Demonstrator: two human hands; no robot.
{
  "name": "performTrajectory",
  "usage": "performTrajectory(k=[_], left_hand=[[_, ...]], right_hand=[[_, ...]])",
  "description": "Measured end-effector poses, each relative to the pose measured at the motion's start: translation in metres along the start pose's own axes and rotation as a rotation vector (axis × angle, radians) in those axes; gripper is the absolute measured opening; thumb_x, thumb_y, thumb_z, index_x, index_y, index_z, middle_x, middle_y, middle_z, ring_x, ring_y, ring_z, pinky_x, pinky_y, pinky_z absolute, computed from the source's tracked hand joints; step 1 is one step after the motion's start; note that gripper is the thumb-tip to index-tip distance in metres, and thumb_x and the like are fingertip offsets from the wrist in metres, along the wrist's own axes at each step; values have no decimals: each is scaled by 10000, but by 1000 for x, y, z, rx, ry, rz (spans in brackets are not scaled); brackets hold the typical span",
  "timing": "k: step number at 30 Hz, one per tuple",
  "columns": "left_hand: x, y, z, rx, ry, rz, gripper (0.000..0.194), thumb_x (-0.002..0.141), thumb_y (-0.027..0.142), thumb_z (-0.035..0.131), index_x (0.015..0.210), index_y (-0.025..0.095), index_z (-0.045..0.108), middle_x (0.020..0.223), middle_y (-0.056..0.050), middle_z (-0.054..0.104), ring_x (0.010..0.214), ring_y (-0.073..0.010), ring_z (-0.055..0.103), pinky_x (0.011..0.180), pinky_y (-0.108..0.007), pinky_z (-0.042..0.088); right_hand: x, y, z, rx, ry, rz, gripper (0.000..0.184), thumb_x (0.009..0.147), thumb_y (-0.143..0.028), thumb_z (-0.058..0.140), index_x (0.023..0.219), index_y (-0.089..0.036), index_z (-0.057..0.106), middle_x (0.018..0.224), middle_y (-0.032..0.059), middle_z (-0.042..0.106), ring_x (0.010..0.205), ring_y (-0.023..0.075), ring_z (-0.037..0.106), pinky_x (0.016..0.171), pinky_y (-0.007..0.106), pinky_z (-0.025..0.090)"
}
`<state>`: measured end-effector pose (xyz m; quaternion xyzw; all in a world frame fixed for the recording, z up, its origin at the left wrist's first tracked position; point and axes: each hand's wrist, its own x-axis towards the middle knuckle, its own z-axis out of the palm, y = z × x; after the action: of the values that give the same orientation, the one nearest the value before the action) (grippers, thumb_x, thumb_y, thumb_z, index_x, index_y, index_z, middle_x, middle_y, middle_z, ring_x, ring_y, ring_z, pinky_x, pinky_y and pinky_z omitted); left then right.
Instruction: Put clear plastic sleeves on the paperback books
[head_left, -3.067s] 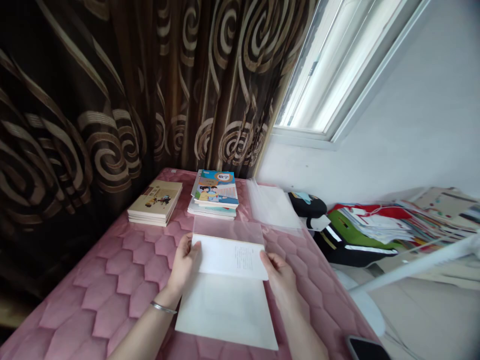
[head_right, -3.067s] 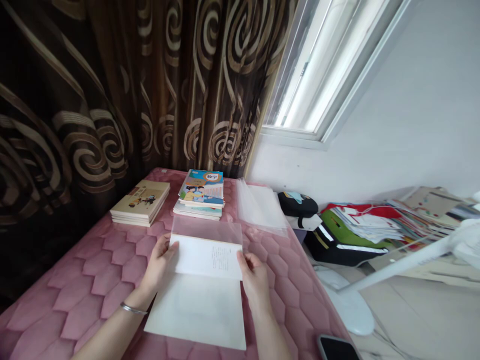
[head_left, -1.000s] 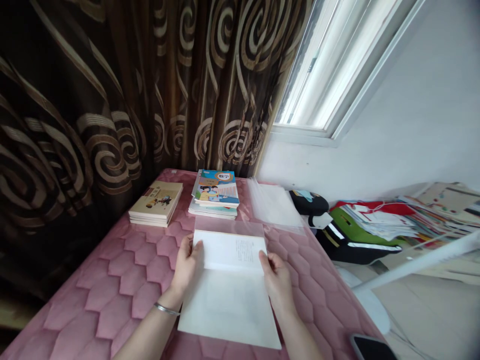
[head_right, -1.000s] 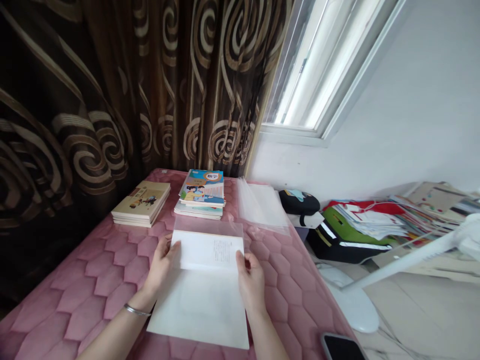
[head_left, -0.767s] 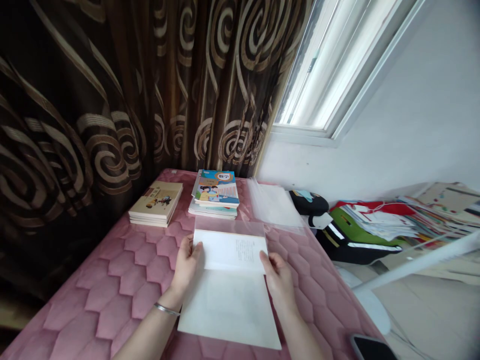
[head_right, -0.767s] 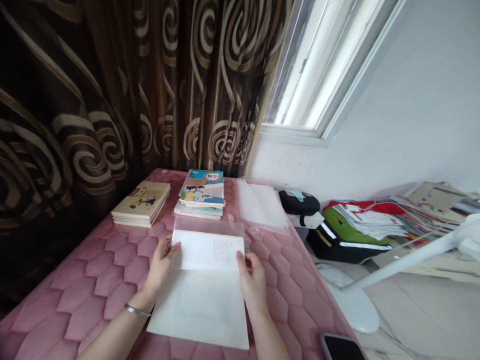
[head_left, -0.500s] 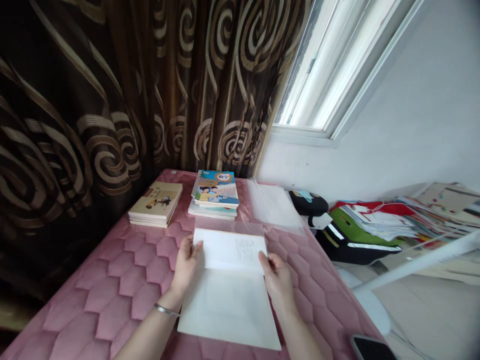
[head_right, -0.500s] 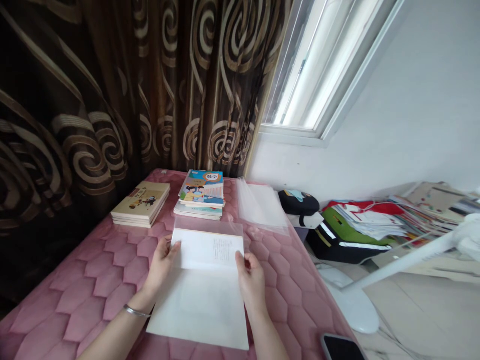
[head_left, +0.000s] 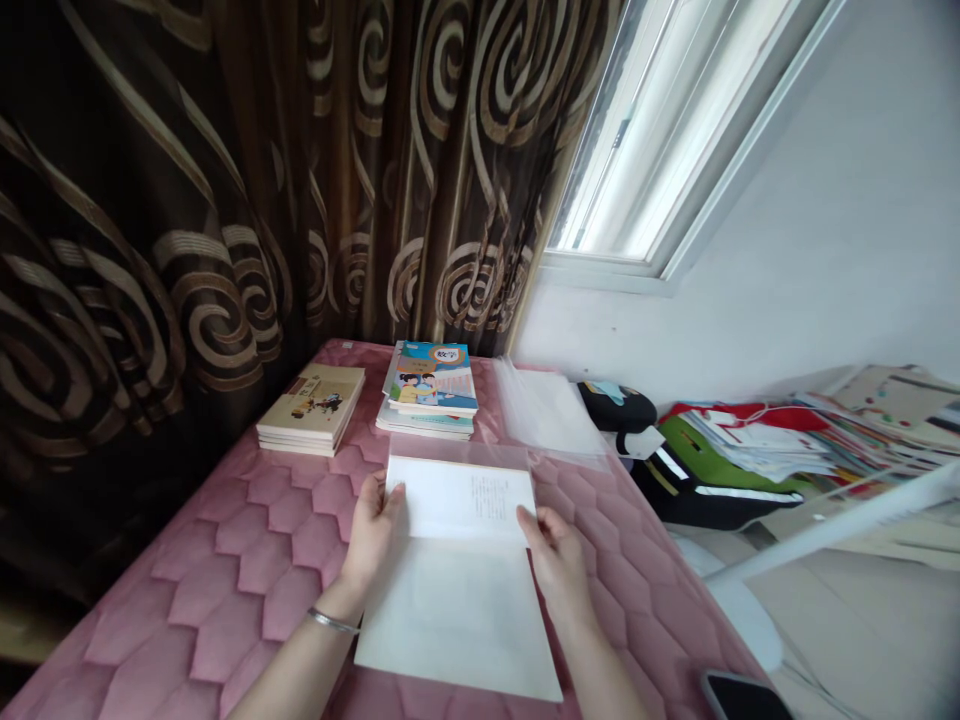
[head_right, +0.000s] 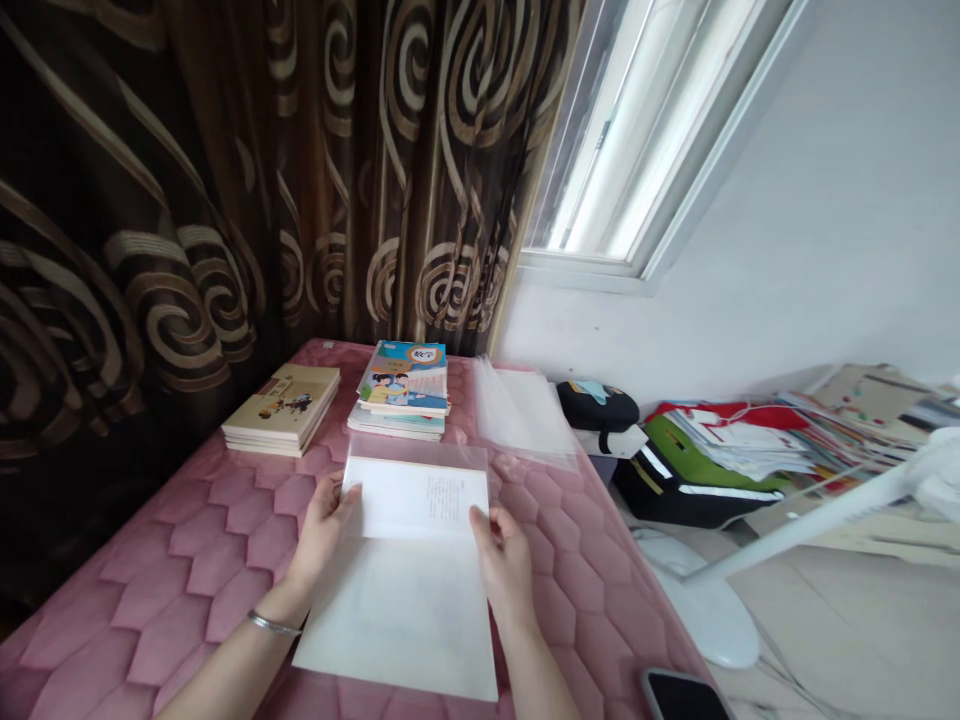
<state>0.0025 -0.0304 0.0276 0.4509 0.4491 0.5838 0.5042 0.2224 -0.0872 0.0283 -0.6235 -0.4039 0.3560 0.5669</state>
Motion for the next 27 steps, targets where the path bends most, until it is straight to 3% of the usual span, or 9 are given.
performTrajectory(k=[11, 20, 27], left_hand=[[-2, -1, -2, -20, -24, 11, 383, 723, 395, 655, 1020, 193, 523, 907, -36, 680, 879, -197, 627, 775, -302, 472], [2, -4, -1, 0, -8, 6, 430, 683, 476, 680, 963, 187, 527, 874, -42, 684, 826, -188, 634, 751, -291, 469], [-1, -1, 0, 3, -11, 1, 424, 700, 495, 664, 961, 193, 523, 915, -47, 679, 865, -194, 625, 767, -288, 465]], right_hand=[[6, 13, 2, -100, 34, -29, 455, 727, -663, 561, 730, -208, 551, 627, 13, 628, 608, 198, 564, 539, 263, 430], [-2, 1, 2, 50, -11, 31, 414, 682, -606, 639, 674, -204, 541, 590, -1, 616, 542, 178, 545, 492, 252, 417], [0, 3, 2, 11, 4, 32, 425, 685, -616, 631, 698, -193, 583, 623, 10, 639, 600, 194, 564, 519, 254, 423]])
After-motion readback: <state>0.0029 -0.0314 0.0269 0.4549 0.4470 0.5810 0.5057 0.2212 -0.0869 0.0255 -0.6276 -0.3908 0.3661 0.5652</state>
